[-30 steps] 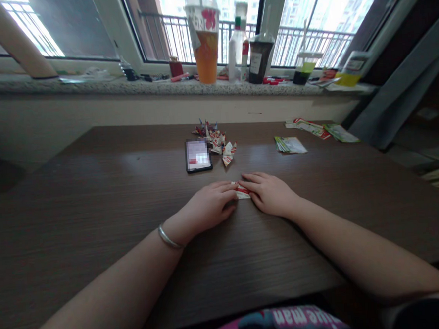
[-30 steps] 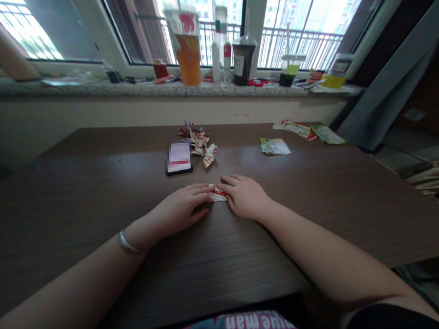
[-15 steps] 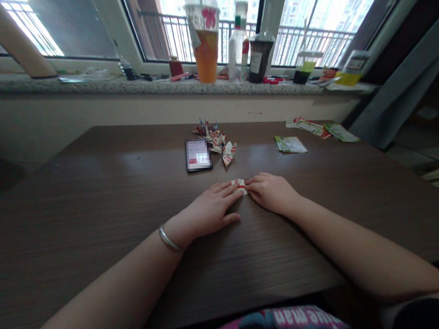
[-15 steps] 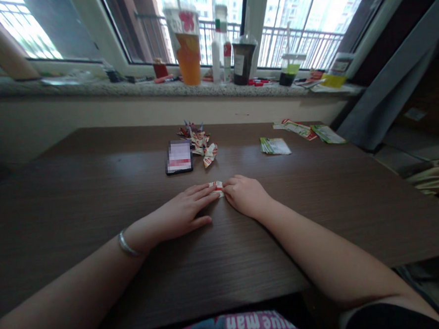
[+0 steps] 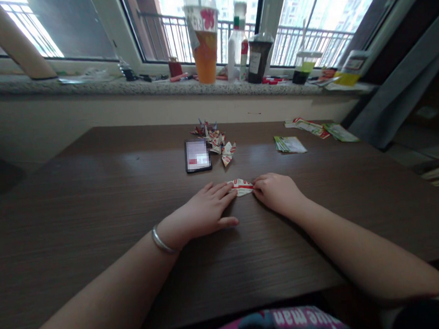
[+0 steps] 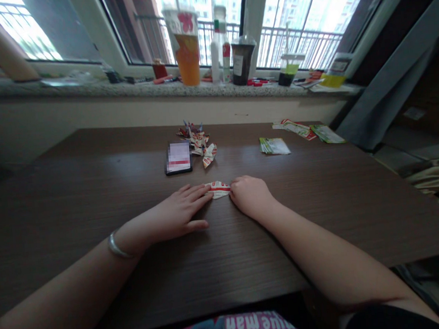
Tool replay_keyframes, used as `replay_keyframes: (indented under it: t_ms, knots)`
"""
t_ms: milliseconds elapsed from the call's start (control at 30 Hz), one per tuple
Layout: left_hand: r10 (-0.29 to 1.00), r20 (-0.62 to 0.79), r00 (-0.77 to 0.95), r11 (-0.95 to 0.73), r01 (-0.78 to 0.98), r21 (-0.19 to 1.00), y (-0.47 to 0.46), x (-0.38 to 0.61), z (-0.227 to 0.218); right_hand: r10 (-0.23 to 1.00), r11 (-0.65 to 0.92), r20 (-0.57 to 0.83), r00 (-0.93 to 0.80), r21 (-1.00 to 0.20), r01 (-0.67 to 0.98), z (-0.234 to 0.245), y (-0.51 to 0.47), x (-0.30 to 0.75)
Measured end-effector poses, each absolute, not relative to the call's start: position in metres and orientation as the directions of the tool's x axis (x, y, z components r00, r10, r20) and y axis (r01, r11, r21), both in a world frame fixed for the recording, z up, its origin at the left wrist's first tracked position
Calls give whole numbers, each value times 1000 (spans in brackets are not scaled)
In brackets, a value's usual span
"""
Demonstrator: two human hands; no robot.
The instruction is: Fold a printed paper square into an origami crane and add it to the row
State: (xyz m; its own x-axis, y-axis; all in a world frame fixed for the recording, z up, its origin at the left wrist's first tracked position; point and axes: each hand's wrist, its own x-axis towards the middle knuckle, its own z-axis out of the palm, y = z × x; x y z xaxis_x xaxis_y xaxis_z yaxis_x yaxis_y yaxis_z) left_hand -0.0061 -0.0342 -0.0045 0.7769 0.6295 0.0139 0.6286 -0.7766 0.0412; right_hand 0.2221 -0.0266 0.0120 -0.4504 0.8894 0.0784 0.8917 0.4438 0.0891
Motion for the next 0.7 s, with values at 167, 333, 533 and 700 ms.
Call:
replay_keyframes:
  t_ms: [167, 333, 533, 700]
  knots:
    - [609, 167, 775, -792, 606, 75, -27, -5, -2, 884, 446, 99, -458, 123, 887, 13, -28, 222]
    - [608, 220, 762, -785, 619, 23, -28, 0, 2, 774, 607, 160, -612, 84, 790, 8, -27, 223]
    - [610, 234, 757, -772, 634, -41, -25, 4, 0, 674, 715, 210, -708, 54, 697, -1, -27, 218]
    - [637, 257, 727, -750, 661, -11, -23, 6, -2, 644, 736, 204, -737, 97, 670, 0, -24, 214]
